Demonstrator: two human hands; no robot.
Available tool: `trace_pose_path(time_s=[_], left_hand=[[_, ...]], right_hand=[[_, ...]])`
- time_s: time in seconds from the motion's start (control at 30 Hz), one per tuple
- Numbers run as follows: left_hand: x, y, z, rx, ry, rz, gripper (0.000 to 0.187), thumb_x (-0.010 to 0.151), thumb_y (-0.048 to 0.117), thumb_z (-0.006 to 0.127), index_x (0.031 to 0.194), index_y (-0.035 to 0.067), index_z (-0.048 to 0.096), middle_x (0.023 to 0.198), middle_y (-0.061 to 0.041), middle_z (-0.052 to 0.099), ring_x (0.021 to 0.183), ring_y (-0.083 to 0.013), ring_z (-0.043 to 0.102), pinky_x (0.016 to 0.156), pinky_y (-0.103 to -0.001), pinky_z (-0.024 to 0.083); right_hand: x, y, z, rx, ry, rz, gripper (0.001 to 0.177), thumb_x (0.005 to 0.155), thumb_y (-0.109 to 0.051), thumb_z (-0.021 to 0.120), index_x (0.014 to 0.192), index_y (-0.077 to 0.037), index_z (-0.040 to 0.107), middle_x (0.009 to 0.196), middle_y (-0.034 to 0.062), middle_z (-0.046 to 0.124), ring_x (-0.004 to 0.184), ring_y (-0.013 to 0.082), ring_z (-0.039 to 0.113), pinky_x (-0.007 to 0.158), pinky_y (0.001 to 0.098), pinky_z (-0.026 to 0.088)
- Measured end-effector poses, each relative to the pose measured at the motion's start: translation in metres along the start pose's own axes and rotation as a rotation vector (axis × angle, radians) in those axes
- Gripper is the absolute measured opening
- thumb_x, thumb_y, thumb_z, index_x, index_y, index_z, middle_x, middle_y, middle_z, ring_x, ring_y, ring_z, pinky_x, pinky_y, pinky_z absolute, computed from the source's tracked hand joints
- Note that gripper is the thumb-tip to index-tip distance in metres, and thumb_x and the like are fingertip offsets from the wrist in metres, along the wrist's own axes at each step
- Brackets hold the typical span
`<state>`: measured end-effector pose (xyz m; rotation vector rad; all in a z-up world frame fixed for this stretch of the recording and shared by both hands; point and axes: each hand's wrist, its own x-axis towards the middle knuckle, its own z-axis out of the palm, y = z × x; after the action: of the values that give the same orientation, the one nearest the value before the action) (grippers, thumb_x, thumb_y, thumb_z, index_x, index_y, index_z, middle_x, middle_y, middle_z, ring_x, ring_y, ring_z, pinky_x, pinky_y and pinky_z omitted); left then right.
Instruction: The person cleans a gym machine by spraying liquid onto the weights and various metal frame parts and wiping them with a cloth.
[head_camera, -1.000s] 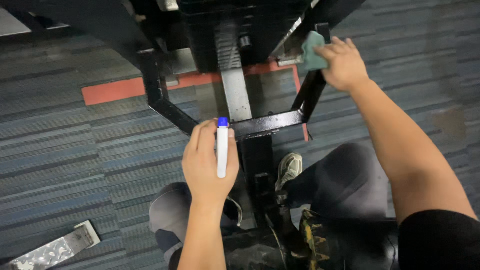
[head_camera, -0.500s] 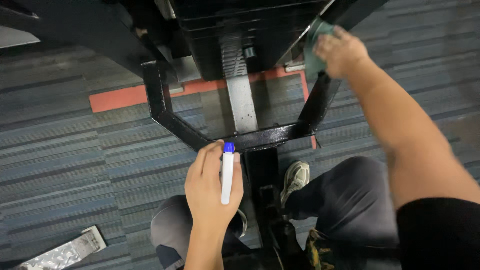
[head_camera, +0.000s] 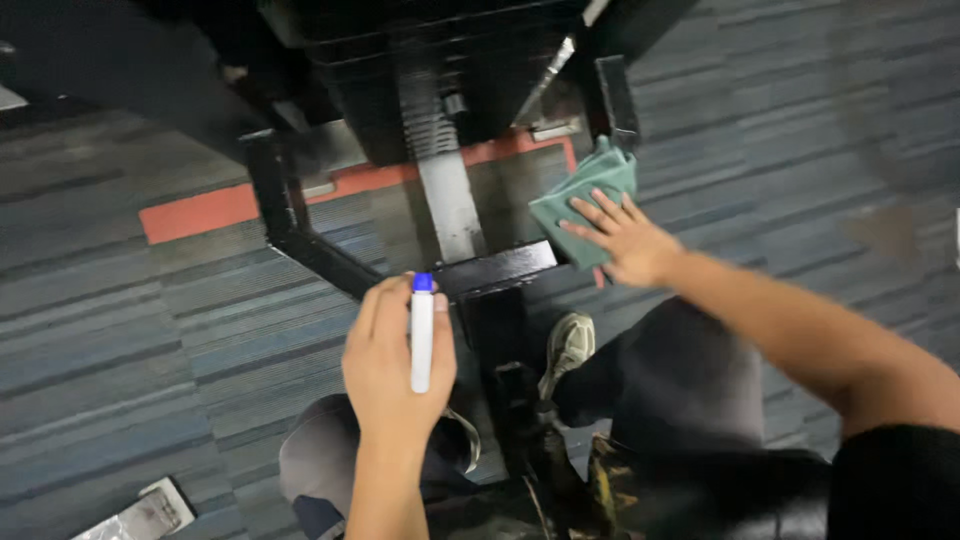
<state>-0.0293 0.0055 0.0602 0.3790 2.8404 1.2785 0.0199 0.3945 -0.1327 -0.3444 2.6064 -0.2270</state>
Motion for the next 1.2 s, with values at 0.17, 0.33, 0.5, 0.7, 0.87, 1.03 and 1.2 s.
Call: trace_pose_path(time_s=[0.17, 0.33, 0.5, 0.7, 0.87, 1.03, 1.2], left_hand=[[0.003, 0.003, 0.000, -0.023, 0.098, 0.178, 0.014, 0.095, 0.010, 0.070, 0.104, -0.001, 0.072, 0.102, -0.016, 0.071, 0.089, -0.0380, 0.074, 0.077, -0.043, 0.058], [-0.001, -0.001, 0.004, -0.007, 0.108, 0.178, 0.014, 0.097, 0.013, 0.070, 0.104, 0.001, 0.071, 0.102, -0.013, 0.071, 0.090, -0.0358, 0.073, 0.079, -0.042, 0.057], [0.001, -0.004, 0.002, -0.067, 0.070, 0.118, 0.015, 0.100, 0.016, 0.067, 0.106, 0.003, 0.070, 0.103, -0.012, 0.069, 0.092, -0.0320, 0.074, 0.079, -0.041, 0.057], [0.002, -0.006, 0.005, -0.008, 0.127, 0.133, 0.015, 0.099, 0.022, 0.068, 0.103, 0.008, 0.069, 0.102, -0.008, 0.069, 0.089, -0.0327, 0.073, 0.074, -0.041, 0.057], [0.001, -0.007, 0.004, -0.066, 0.194, 0.185, 0.008, 0.099, 0.016, 0.068, 0.102, 0.009, 0.069, 0.098, -0.004, 0.068, 0.086, -0.0286, 0.073, 0.077, -0.037, 0.057], [0.003, -0.006, 0.002, -0.092, 0.195, 0.208, 0.011, 0.102, 0.016, 0.064, 0.102, 0.006, 0.068, 0.098, -0.007, 0.068, 0.080, -0.0281, 0.072, 0.071, -0.035, 0.058], [0.003, -0.009, 0.003, -0.101, 0.158, 0.201, 0.010, 0.100, 0.010, 0.065, 0.101, 0.000, 0.069, 0.094, -0.011, 0.068, 0.076, -0.0291, 0.072, 0.068, -0.035, 0.058]], right_hand=[[0.046, 0.054, -0.031, -0.034, 0.446, 0.005, 0.082, 0.095, -0.049, 0.040, 0.171, -0.027, 0.018, 0.174, 0.0123, 0.004, 0.155, 0.0473, 0.009, 0.120, 0.0639, 0.026], [0.082, -0.005, -0.059, 0.939, 0.761, 0.724, 0.077, 0.098, -0.047, 0.050, 0.159, -0.006, 0.029, 0.164, 0.0211, 0.020, 0.152, 0.0379, 0.019, 0.129, 0.0483, 0.015], [0.055, -0.047, -0.058, 1.777, 0.874, 0.934, 0.082, 0.099, -0.058, 0.047, 0.150, 0.007, 0.044, 0.157, 0.0270, 0.042, 0.148, 0.0347, 0.040, 0.125, 0.0411, 0.031], [0.042, -0.036, -0.019, 2.260, 0.532, 0.860, 0.055, 0.114, -0.026, 0.022, 0.157, 0.009, 0.030, 0.165, 0.0220, 0.035, 0.154, 0.0260, 0.032, 0.124, 0.0216, 0.033], [0.058, -0.026, 0.003, 1.276, 0.985, 0.610, 0.066, 0.112, -0.027, 0.053, 0.166, -0.017, 0.016, 0.166, 0.0171, 0.030, 0.152, 0.0284, 0.034, 0.130, 0.0486, 0.021], [0.046, -0.124, 0.020, 1.726, 0.948, 1.149, 0.055, 0.103, -0.034, 0.053, 0.154, -0.018, 0.041, 0.148, 0.0292, 0.046, 0.135, 0.0444, 0.050, 0.106, 0.0620, 0.043], [0.072, -0.160, 0.057, 2.306, 0.837, 1.456, 0.077, 0.097, -0.055, 0.062, 0.156, -0.017, 0.030, 0.156, 0.0202, 0.041, 0.136, 0.0360, 0.054, 0.109, 0.0548, 0.051]])
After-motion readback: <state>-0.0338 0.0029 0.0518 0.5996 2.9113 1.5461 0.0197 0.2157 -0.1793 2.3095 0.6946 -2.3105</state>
